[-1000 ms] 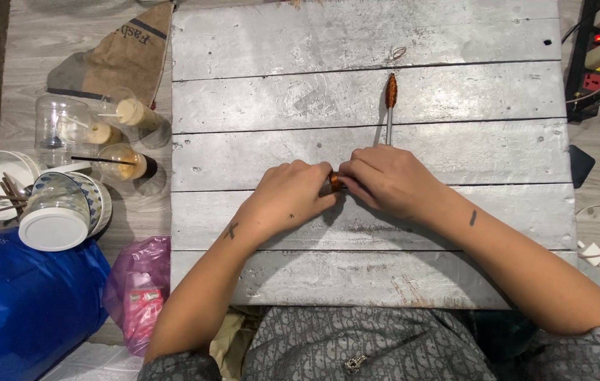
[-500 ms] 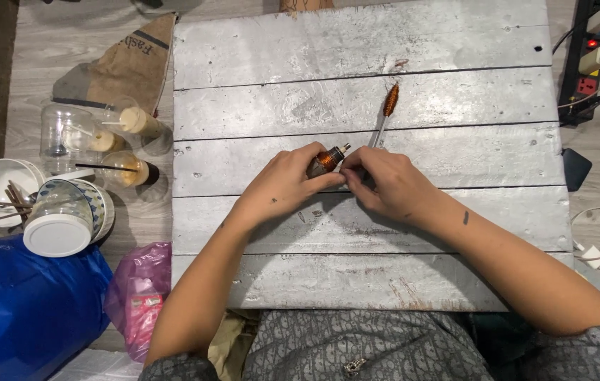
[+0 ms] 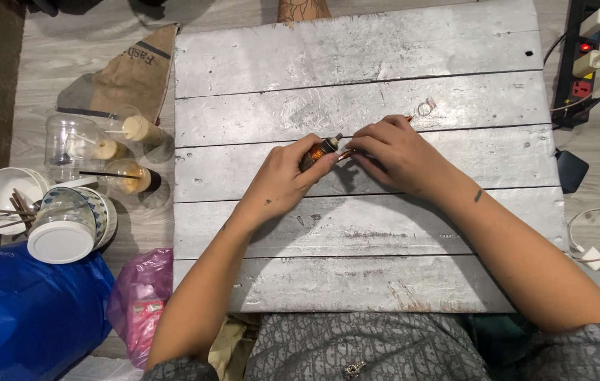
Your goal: Manually winding thin copper wire around the armature of a small electric motor rotor using hands and a small guiding tool.
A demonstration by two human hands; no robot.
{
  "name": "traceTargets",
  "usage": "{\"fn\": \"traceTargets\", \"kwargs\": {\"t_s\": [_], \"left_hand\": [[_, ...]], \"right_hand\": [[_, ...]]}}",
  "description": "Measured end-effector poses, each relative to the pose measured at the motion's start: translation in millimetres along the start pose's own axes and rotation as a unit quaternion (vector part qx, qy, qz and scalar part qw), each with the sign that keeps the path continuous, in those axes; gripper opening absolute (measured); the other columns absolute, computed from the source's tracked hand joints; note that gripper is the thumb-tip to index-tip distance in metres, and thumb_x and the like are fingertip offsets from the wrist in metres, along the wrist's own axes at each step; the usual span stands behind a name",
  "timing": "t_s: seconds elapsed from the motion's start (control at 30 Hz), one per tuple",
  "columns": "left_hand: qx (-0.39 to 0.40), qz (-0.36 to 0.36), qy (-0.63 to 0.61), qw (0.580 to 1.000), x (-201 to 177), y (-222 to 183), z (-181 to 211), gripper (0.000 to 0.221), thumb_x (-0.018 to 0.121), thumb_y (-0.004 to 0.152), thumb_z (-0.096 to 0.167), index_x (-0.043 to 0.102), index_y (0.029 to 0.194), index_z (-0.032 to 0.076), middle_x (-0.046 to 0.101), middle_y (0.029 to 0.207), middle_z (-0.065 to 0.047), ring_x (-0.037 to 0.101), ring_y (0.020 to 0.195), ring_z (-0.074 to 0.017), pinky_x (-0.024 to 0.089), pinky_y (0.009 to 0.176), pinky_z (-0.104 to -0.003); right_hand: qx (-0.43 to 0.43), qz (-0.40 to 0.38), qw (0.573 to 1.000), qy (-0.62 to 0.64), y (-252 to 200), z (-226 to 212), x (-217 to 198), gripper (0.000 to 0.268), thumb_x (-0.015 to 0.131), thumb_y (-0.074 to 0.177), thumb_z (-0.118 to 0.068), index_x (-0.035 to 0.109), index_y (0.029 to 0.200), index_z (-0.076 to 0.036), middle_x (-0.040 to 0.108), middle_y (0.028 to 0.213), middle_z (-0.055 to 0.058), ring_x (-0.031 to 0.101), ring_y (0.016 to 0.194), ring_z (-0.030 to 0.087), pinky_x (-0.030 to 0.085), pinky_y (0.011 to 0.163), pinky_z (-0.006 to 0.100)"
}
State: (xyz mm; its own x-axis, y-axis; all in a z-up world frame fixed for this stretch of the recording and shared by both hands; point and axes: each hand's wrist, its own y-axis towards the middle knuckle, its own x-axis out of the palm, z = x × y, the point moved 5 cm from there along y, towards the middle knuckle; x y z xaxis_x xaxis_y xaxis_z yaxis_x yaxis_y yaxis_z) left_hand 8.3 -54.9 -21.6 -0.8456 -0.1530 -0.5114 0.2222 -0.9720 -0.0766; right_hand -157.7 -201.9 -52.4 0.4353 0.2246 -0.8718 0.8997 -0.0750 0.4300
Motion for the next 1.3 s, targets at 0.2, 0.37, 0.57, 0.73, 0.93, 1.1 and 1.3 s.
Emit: {"fn": "traceTargets", "kwargs": {"t_s": [0.2,0.37,0.57,0.73,0.93,1.1,1.3], "left_hand": [[0.004,0.083,-0.08,0.993,-11,8,-18,0.036,0.064,0.114,0.046,0.075,0.109,0.012,0.072,0.065,-0.003,0.067,0.053,-0.0142,0.055,0.056,-0.028],[0.019,0.133,-0.179,0.975,-29,11,-32,0.028,0.059,0.117,0.032,0.072,0.107,0.01,0.065,0.065,-0.004,0.064,0.051,-0.0139,0.053,0.053,-0.027],[0.032,0.177,-0.252,0.951,-48,12,-49,0.026,0.056,0.119,0.028,0.065,0.106,0.007,0.057,0.066,-0.006,0.059,0.049,-0.0153,0.049,0.051,-0.028],[0.03,0.209,-0.28,0.936,-70,5,-53,0.031,0.056,0.119,0.035,0.063,0.106,0.008,0.055,0.068,-0.005,0.056,0.05,-0.0137,0.046,0.05,-0.025],[0.03,0.277,-0.288,0.916,-94,2,-67,0.031,0.056,0.118,0.037,0.062,0.104,0.01,0.053,0.066,-0.006,0.056,0.048,-0.0136,0.039,0.045,-0.023],[0.012,0.365,-0.351,0.862,-121,-4,-102,0.039,0.057,0.115,0.052,0.064,0.104,0.015,0.055,0.065,0.0,0.057,0.046,-0.0124,0.04,0.043,-0.022],[0.005,0.438,-0.356,0.826,-148,-16,-125,0.04,0.056,0.114,0.057,0.064,0.108,0.018,0.05,0.065,-0.001,0.055,0.046,-0.0161,0.035,0.042,-0.026]], "right_hand": [[0.037,0.026,0.999,0.023,2,9,-11,0.015,0.075,0.111,-0.01,0.079,0.125,-0.008,0.079,0.115,0.009,0.078,0.109,0.031,0.059,0.1,0.044],[0.061,0.049,0.997,-0.01,1,19,-26,0.017,0.073,0.113,-0.007,0.08,0.129,-0.008,0.078,0.114,0.01,0.078,0.106,0.032,0.061,0.094,0.043],[0.055,0.054,0.995,-0.061,2,19,-43,0.019,0.071,0.113,-0.008,0.08,0.13,-0.011,0.078,0.114,0.008,0.078,0.103,0.032,0.061,0.091,0.043],[0.067,0.059,0.991,-0.096,-8,41,-33,0.019,0.07,0.113,-0.009,0.08,0.128,-0.015,0.078,0.112,0.005,0.078,0.1,0.029,0.061,0.087,0.041],[0.093,0.055,0.988,-0.112,-8,48,-40,0.022,0.071,0.112,-0.005,0.082,0.128,-0.016,0.079,0.113,0.006,0.078,0.102,0.031,0.061,0.09,0.041],[0.094,0.065,0.981,-0.159,-19,71,-40,0.019,0.07,0.114,-0.006,0.083,0.122,-0.017,0.079,0.112,0.006,0.078,0.103,0.031,0.061,0.093,0.041],[0.199,0.035,0.96,-0.196,-23,86,-55,0.026,0.074,0.112,-0.005,0.086,0.127,-0.022,0.08,0.113,0.004,0.079,0.101,0.025,0.062,0.092,0.035]]}}
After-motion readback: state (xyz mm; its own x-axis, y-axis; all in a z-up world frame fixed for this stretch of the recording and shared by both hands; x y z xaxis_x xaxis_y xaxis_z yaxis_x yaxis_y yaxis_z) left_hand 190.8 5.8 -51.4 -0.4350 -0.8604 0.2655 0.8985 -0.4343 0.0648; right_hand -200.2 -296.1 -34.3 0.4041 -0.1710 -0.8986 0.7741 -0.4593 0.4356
